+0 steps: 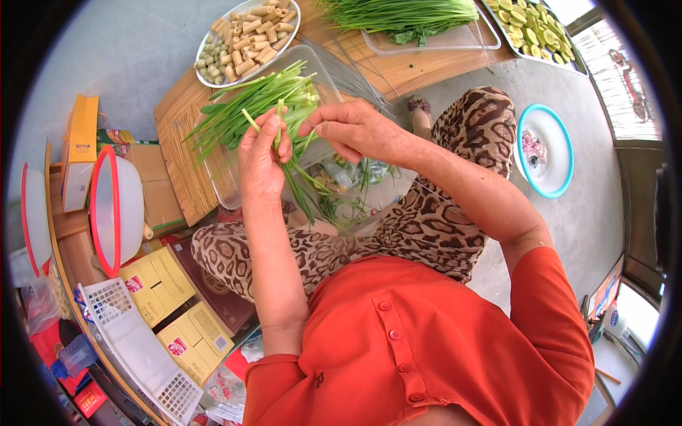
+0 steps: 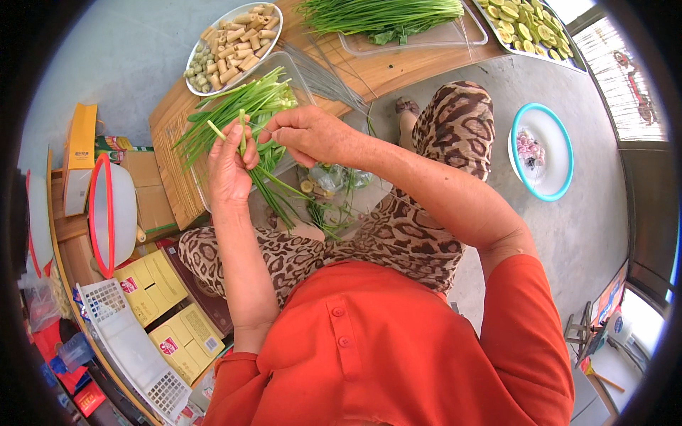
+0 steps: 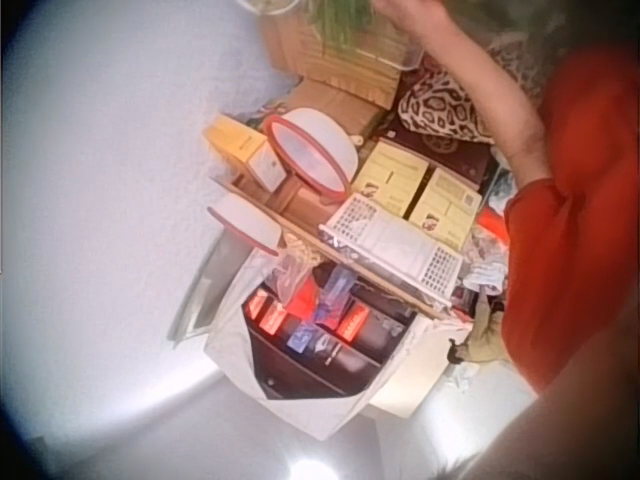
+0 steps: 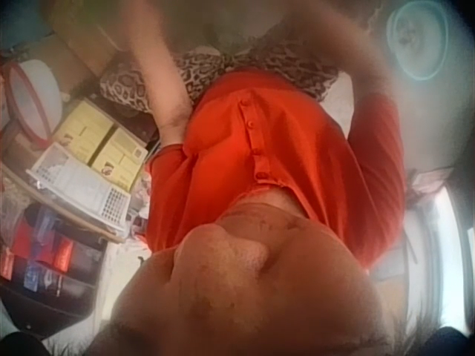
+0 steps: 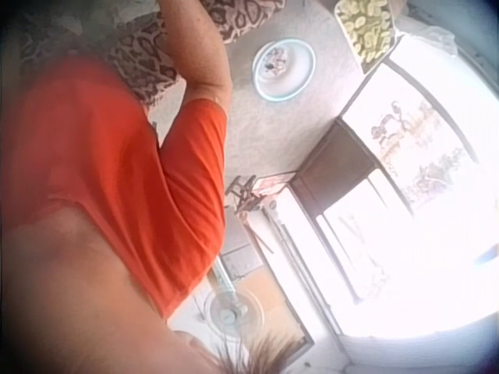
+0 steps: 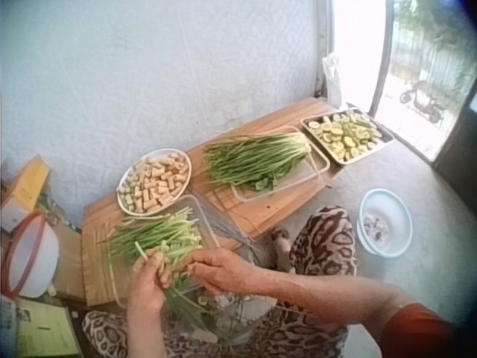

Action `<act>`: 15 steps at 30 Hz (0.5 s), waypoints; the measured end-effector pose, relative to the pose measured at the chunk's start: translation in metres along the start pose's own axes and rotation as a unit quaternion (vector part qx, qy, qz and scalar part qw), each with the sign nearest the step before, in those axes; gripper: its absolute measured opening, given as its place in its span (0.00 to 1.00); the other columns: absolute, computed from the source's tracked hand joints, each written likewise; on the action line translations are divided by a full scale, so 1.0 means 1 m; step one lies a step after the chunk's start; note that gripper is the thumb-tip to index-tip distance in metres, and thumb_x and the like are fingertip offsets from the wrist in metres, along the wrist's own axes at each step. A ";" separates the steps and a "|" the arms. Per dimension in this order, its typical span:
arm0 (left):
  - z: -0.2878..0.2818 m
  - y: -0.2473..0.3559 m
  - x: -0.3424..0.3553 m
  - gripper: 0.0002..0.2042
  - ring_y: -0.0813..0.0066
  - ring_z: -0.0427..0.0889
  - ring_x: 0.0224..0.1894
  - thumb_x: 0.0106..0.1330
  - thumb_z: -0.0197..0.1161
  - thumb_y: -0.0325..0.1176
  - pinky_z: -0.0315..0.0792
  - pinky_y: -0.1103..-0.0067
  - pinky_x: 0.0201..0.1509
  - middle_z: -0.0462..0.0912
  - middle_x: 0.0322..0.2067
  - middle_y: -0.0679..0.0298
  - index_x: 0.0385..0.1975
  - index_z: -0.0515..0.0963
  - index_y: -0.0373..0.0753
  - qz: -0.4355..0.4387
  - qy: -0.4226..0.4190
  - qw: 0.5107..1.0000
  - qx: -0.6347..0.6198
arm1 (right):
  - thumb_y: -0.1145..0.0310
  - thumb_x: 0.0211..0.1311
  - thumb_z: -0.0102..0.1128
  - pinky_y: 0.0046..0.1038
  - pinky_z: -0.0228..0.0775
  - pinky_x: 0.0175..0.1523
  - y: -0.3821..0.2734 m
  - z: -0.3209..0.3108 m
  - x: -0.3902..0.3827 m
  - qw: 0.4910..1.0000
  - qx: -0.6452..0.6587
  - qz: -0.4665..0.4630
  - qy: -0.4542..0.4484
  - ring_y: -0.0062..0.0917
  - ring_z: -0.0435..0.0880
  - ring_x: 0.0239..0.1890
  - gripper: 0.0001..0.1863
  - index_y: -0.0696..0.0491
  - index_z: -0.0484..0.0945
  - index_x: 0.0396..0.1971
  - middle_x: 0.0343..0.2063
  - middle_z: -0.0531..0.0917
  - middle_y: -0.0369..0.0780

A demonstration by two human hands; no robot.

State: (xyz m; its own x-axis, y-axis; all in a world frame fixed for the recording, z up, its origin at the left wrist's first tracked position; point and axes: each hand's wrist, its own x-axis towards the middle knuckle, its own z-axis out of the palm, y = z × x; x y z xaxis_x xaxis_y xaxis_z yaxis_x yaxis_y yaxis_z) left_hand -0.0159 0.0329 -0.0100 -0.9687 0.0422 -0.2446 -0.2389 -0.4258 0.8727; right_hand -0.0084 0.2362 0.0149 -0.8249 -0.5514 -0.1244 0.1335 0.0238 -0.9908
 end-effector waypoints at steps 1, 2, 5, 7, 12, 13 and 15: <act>0.000 0.000 0.000 0.13 0.82 0.67 0.17 0.63 0.64 0.32 0.56 0.84 0.19 0.77 0.28 0.69 0.44 0.78 0.34 0.001 0.004 1.000 0.004 | 0.66 0.69 0.44 0.17 0.54 0.21 -0.001 0.000 0.000 1.000 -0.002 0.002 0.000 0.10 0.61 0.11 0.14 0.53 0.78 0.45 0.08 0.65 0.27; 0.001 0.000 -0.001 0.13 0.82 0.67 0.17 0.62 0.65 0.32 0.56 0.84 0.19 0.77 0.28 0.68 0.44 0.78 0.33 0.002 0.007 1.000 0.008 | 0.66 0.69 0.44 0.17 0.54 0.21 -0.002 0.000 -0.001 1.000 -0.004 0.003 0.000 0.10 0.61 0.11 0.14 0.53 0.78 0.45 0.08 0.65 0.27; -0.001 -0.001 -0.001 0.13 0.82 0.67 0.18 0.62 0.65 0.32 0.57 0.84 0.19 0.78 0.29 0.68 0.43 0.79 0.33 0.004 0.005 1.000 0.012 | 0.66 0.69 0.44 0.18 0.54 0.21 -0.001 0.000 -0.001 1.000 -0.004 0.004 0.000 0.10 0.60 0.11 0.14 0.53 0.78 0.45 0.08 0.65 0.27; -0.001 -0.001 -0.001 0.12 0.82 0.67 0.18 0.62 0.65 0.32 0.57 0.84 0.19 0.79 0.29 0.67 0.43 0.79 0.33 0.006 0.003 1.000 0.014 | 0.66 0.69 0.44 0.18 0.53 0.21 -0.001 0.000 -0.001 1.000 -0.002 0.005 0.001 0.10 0.60 0.11 0.14 0.53 0.78 0.45 0.08 0.65 0.27; 0.008 -0.007 -0.006 0.12 0.83 0.68 0.18 0.61 0.66 0.33 0.58 0.84 0.19 0.80 0.29 0.65 0.41 0.79 0.33 -0.010 0.014 0.999 0.051 | 0.65 0.69 0.45 0.18 0.53 0.21 -0.003 0.000 -0.001 1.000 0.007 0.008 0.016 0.11 0.60 0.12 0.14 0.54 0.78 0.44 0.08 0.65 0.28; 0.011 -0.008 -0.007 0.12 0.83 0.68 0.18 0.61 0.66 0.33 0.58 0.84 0.19 0.81 0.29 0.65 0.41 0.79 0.33 -0.010 0.007 0.999 0.051 | 0.65 0.69 0.45 0.18 0.52 0.20 -0.004 0.000 -0.001 1.000 0.005 0.011 0.020 0.11 0.61 0.12 0.13 0.54 0.78 0.42 0.08 0.65 0.28; 0.017 -0.009 -0.010 0.12 0.83 0.69 0.19 0.62 0.66 0.33 0.59 0.84 0.20 0.81 0.30 0.64 0.42 0.79 0.33 -0.009 -0.006 0.999 0.053 | 0.65 0.69 0.46 0.18 0.52 0.20 -0.006 -0.001 -0.001 0.999 0.002 0.018 0.029 0.11 0.61 0.12 0.13 0.54 0.78 0.40 0.09 0.66 0.29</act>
State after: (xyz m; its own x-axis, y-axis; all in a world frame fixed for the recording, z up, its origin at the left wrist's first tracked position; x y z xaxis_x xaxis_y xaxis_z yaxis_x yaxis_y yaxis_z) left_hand -0.0052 0.0512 -0.0082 -0.9649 0.0604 -0.2555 -0.2609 -0.3272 0.9082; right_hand -0.0089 0.2374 0.0214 -0.8499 -0.5010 -0.1635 0.1665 0.0391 -0.9853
